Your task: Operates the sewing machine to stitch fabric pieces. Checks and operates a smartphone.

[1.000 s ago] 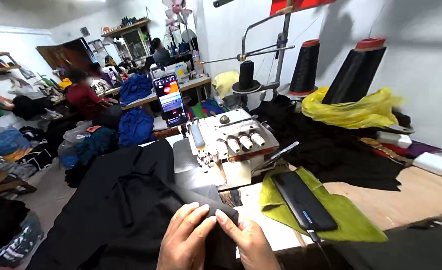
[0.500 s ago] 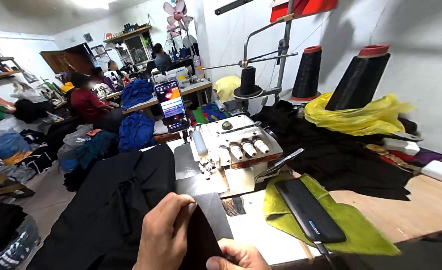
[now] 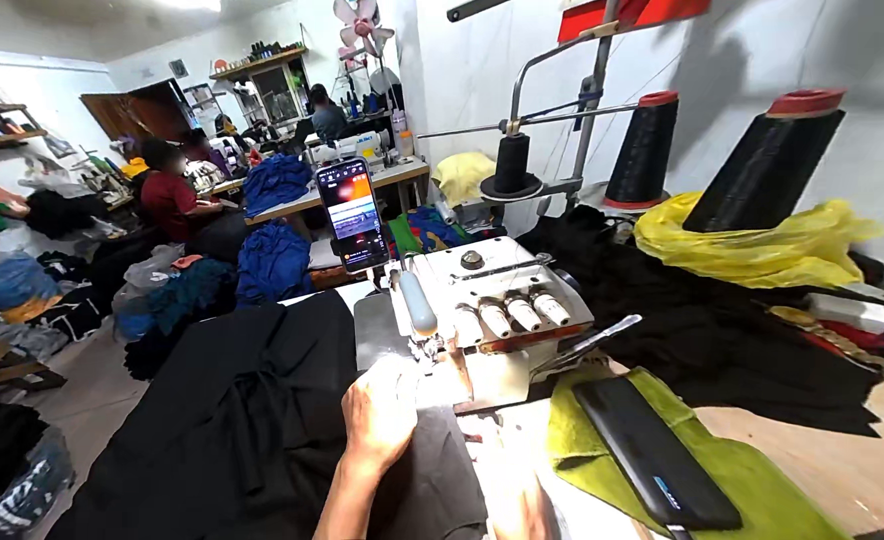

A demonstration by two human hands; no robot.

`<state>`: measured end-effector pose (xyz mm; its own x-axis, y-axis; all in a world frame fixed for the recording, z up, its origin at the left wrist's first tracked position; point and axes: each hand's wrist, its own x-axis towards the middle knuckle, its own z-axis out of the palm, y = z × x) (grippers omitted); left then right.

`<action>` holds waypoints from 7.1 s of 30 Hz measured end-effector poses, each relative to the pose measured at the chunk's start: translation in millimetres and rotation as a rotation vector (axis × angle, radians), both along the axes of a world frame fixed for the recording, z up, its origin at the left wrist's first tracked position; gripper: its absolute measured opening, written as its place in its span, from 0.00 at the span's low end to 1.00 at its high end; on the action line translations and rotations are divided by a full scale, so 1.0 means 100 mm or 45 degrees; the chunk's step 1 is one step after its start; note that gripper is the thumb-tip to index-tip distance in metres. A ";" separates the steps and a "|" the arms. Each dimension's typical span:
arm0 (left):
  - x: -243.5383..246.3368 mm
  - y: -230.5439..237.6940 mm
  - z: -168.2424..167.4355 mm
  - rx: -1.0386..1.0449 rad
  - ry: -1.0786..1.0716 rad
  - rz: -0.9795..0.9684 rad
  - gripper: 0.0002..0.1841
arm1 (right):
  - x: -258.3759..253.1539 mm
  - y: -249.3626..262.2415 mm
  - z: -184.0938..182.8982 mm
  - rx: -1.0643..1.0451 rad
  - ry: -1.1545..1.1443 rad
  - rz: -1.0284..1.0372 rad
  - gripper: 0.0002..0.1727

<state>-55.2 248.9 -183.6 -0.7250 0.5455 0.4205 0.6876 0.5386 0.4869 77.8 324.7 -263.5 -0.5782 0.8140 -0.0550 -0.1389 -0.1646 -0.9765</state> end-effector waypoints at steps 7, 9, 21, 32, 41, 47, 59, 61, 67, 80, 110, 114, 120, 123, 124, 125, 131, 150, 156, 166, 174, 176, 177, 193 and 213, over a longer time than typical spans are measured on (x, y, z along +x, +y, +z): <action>-0.04 -0.02 0.01 0.027 -0.066 -0.032 0.16 | 0.02 -0.01 -0.04 0.105 0.079 0.036 0.21; -0.05 -0.02 0.02 0.027 -0.086 -0.052 0.15 | 0.03 -0.01 -0.03 0.061 0.104 0.044 0.21; -0.06 -0.07 0.02 0.061 -0.122 -0.100 0.15 | 0.05 -0.01 -0.02 0.003 0.115 0.061 0.21; -0.07 -0.08 0.00 0.090 -0.104 -0.121 0.15 | 0.05 -0.02 0.00 -0.029 0.117 0.064 0.21; -0.08 -0.08 -0.01 0.104 -0.109 -0.129 0.14 | 0.04 -0.02 -0.01 -0.036 0.140 0.060 0.21; -0.08 -0.10 -0.01 0.099 -0.114 -0.149 0.14 | 0.04 -0.02 -0.03 0.005 0.160 0.062 0.21; -0.02 -0.22 -0.04 0.168 -0.203 -0.233 0.14 | -0.13 0.14 0.24 -0.127 0.069 0.250 0.18; 0.02 -0.30 -0.04 0.221 -0.262 -0.268 0.13 | -0.19 0.15 0.35 -0.076 0.104 0.277 0.15; 0.41 -0.67 0.15 0.330 -0.289 -0.466 0.09 | -0.07 0.06 0.43 0.135 0.169 0.356 0.07; 0.51 -0.75 0.25 0.427 -0.068 -0.378 0.02 | 0.20 -0.14 0.70 -0.009 0.212 0.608 0.13; 0.42 -0.91 0.15 0.428 -0.032 -0.302 0.06 | 0.30 -0.40 0.47 0.322 0.454 0.505 0.12; 0.35 -0.94 0.23 0.455 -0.031 -0.209 0.07 | 0.44 -0.41 0.37 0.400 0.171 0.551 0.15; 0.29 -0.97 0.69 0.573 0.034 -0.089 0.06 | 0.46 -0.42 0.40 0.485 0.068 0.487 0.11; 0.34 -0.98 0.87 0.721 0.067 -0.128 0.05 | 0.46 -0.44 0.49 0.490 0.157 0.384 0.10; 0.35 -0.98 0.89 0.750 0.075 -0.132 0.05 | 0.46 -0.44 0.52 0.460 0.150 0.348 0.09; 0.35 -0.97 0.88 0.768 0.073 -0.124 0.04 | 0.47 -0.45 0.53 0.412 0.111 0.314 0.10; 0.33 -0.98 0.65 0.727 -0.033 -0.018 0.04 | 0.51 -0.46 0.44 0.191 -0.041 0.265 0.09; 0.32 -1.06 0.61 0.780 -0.095 0.022 0.04 | 0.51 -0.54 0.36 0.190 -0.075 0.138 0.11; 0.31 -1.07 0.60 0.790 -0.112 0.017 0.03 | 0.51 -0.56 0.33 0.149 -0.017 0.103 0.09; 0.30 -1.06 0.56 0.779 -0.137 0.021 0.03 | 0.52 -0.57 0.29 0.099 -0.045 0.107 0.08; 0.29 -1.04 0.50 0.775 -0.144 0.009 0.03 | 0.56 -0.54 0.29 0.039 -0.154 0.118 0.09; 0.28 -1.04 0.49 0.749 -0.142 0.004 0.04 | 0.57 -0.53 0.29 0.038 -0.158 0.111 0.08; 0.28 -1.04 0.48 0.727 -0.146 0.005 0.04 | 0.57 -0.52 0.29 0.043 -0.163 0.099 0.08; 0.25 -1.07 0.42 0.637 -0.233 0.113 0.05 | 0.60 -0.49 0.27 0.025 -0.117 0.058 0.08; 0.24 -1.07 0.58 0.690 -0.356 0.260 0.03 | 0.47 -0.36 0.43 0.133 0.011 0.077 0.09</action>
